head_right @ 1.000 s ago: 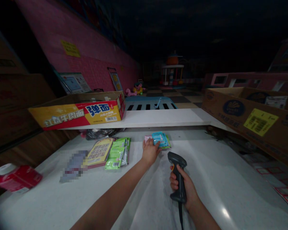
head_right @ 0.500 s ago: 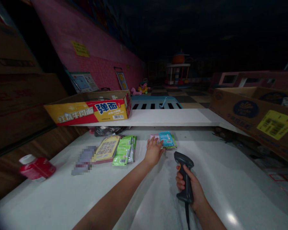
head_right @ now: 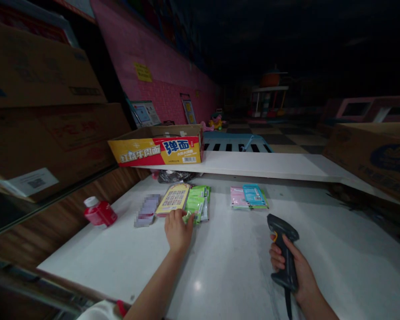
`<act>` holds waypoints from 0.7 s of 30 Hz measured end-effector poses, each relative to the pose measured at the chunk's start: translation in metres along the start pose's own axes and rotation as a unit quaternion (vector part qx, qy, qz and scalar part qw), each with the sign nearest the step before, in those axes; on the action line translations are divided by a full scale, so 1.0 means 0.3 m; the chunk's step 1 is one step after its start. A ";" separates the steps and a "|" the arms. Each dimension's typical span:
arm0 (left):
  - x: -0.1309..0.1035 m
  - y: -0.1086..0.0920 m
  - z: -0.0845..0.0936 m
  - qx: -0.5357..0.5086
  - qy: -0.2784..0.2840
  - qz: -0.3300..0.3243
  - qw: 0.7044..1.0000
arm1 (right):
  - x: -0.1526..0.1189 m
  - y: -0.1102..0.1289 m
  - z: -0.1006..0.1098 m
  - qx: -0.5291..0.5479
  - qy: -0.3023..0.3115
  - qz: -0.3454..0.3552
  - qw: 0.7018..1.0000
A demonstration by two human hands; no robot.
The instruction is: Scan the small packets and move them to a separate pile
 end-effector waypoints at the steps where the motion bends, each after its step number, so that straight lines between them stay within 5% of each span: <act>1: -0.004 0.016 0.000 0.010 0.000 0.016 1.000 | -0.002 0.001 0.000 0.002 -0.002 0.006 1.000; 7: -0.018 0.062 -0.053 -0.009 0.048 0.070 0.996 | -0.015 0.000 0.003 0.013 -0.004 0.019 1.000; 13: -0.037 0.126 -0.108 -0.205 0.043 0.138 0.968 | -0.019 -0.008 0.010 0.014 0.002 0.013 1.000; 21: -0.056 0.110 -0.148 -0.303 0.087 0.158 0.936 | -0.030 -0.006 -0.006 -0.036 -0.012 0.021 0.999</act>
Point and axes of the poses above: each hand's wrist, its own x-axis towards the middle knuckle, its own z-axis out of the back of the hand, y = z × x, the point moved 9 cm from there along x, towards the middle knuckle, and after that the axes turned 3 degrees about -z, right-handed, at the moved point
